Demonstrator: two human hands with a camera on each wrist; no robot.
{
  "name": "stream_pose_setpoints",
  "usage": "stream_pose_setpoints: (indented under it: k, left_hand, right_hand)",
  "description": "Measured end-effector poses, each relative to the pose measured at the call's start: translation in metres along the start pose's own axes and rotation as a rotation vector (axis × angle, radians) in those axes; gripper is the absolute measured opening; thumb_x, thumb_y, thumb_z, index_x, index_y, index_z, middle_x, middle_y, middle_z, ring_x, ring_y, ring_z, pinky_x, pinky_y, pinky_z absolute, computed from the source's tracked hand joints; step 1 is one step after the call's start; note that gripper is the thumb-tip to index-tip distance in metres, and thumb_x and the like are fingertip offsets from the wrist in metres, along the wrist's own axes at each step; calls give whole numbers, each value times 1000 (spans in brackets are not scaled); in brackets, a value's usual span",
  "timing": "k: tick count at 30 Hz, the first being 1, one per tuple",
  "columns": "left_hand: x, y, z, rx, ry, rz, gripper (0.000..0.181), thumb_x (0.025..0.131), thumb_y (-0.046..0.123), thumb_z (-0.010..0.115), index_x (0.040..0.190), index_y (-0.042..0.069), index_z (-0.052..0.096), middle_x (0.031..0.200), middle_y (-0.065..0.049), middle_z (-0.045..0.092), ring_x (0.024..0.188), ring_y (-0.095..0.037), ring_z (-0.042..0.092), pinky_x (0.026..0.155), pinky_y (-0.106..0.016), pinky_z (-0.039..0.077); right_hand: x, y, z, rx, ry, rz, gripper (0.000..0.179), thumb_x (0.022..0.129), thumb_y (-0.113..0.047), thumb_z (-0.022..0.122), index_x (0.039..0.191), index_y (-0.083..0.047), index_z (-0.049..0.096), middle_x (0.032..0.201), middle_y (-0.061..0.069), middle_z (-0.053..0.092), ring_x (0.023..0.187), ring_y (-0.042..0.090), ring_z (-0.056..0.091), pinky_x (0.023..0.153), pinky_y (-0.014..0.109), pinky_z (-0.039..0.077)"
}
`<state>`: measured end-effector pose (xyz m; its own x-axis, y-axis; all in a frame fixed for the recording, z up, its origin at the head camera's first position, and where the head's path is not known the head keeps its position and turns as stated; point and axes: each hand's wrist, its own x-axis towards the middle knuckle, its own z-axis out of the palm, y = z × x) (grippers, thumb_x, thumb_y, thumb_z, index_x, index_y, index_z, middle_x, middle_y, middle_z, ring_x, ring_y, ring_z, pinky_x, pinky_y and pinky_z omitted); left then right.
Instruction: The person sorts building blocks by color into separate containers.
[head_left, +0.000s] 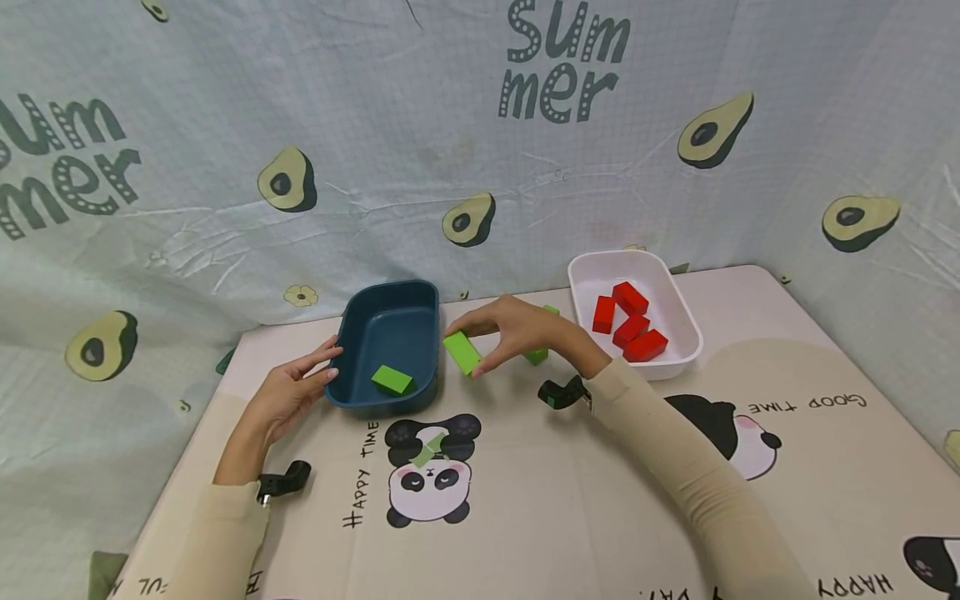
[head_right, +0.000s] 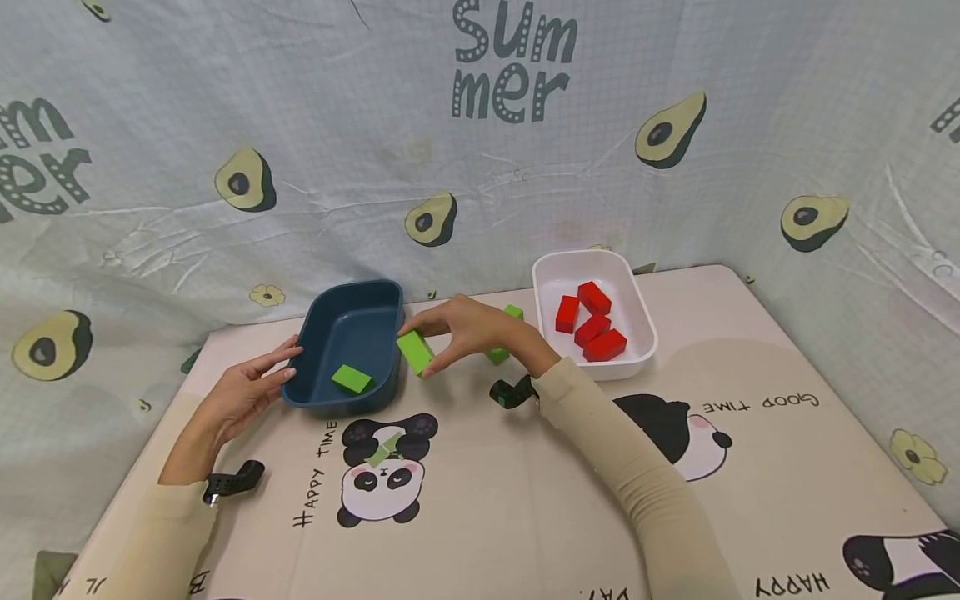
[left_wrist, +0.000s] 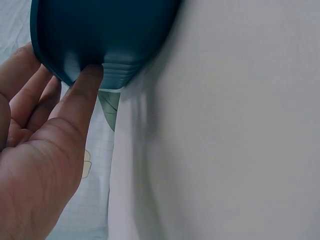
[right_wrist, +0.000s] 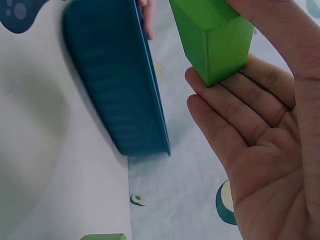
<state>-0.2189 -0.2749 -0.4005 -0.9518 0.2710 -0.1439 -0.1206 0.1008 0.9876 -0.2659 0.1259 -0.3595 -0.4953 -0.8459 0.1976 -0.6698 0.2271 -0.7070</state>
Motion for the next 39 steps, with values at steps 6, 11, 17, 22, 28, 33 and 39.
stream_pose_setpoints:
  k: [6, 11, 17, 22, 28, 33, 39]
  left_hand:
    - [0, 0, -1, -5, 0, 0, 65, 100, 9, 65, 154, -6, 35, 170, -1, 15, 153, -28, 20, 99, -16, 49]
    - [1, 0, -1, 4, 6, -2, 64, 100, 10, 66, 154, -5, 35, 170, -1, 16, 153, -29, 20, 98, -16, 49]
    - [0, 0, 0, 10, 10, -4, 65, 100, 10, 66, 154, -6, 35, 170, -1, 16, 153, -31, 21, 98, -16, 49]
    - [1, -1, -1, 15, 8, -1, 64, 100, 10, 65, 154, -5, 35, 170, -1, 16, 153, -31, 20, 98, -15, 49]
    - [1, -1, -1, 19, 12, -2, 64, 100, 11, 65, 155, -4, 35, 170, -1, 16, 153, -30, 20, 98, -15, 49]
    - [1, -2, -1, 9, 10, -3, 65, 100, 11, 66, 155, -4, 35, 170, -1, 15, 153, -28, 22, 98, -16, 49]
    - [2, -2, -1, 15, 12, -4, 65, 100, 12, 66, 155, -4, 36, 170, -1, 15, 153, -26, 23, 98, -16, 49]
  right_hand:
    - [2, 0, 2, 17, 5, 1, 65, 78, -24, 90, 134, -4, 65, 132, 6, 68, 125, 18, 63, 106, 27, 48]
    - [4, -1, 2, 15, 8, -1, 65, 79, -24, 90, 135, -5, 65, 133, 6, 67, 124, 17, 63, 106, 27, 49]
    - [6, -1, 3, 30, 7, -1, 64, 80, -23, 90, 136, -5, 64, 133, 6, 67, 124, 16, 63, 106, 27, 48]
    - [8, -1, 4, 28, 13, -21, 64, 79, -22, 90, 135, -5, 65, 133, 7, 67, 124, 15, 64, 105, 26, 49]
    - [11, -1, 4, 44, 12, -57, 64, 79, -18, 90, 135, -2, 64, 134, 10, 66, 123, 16, 64, 105, 25, 49]
    - [15, -1, 5, 41, 6, -48, 65, 79, -22, 90, 136, -3, 63, 136, 9, 66, 123, 14, 64, 104, 25, 49]
    - [17, -1, 7, 52, 3, -34, 66, 79, -22, 90, 136, -3, 63, 136, 8, 65, 123, 14, 64, 104, 24, 49]
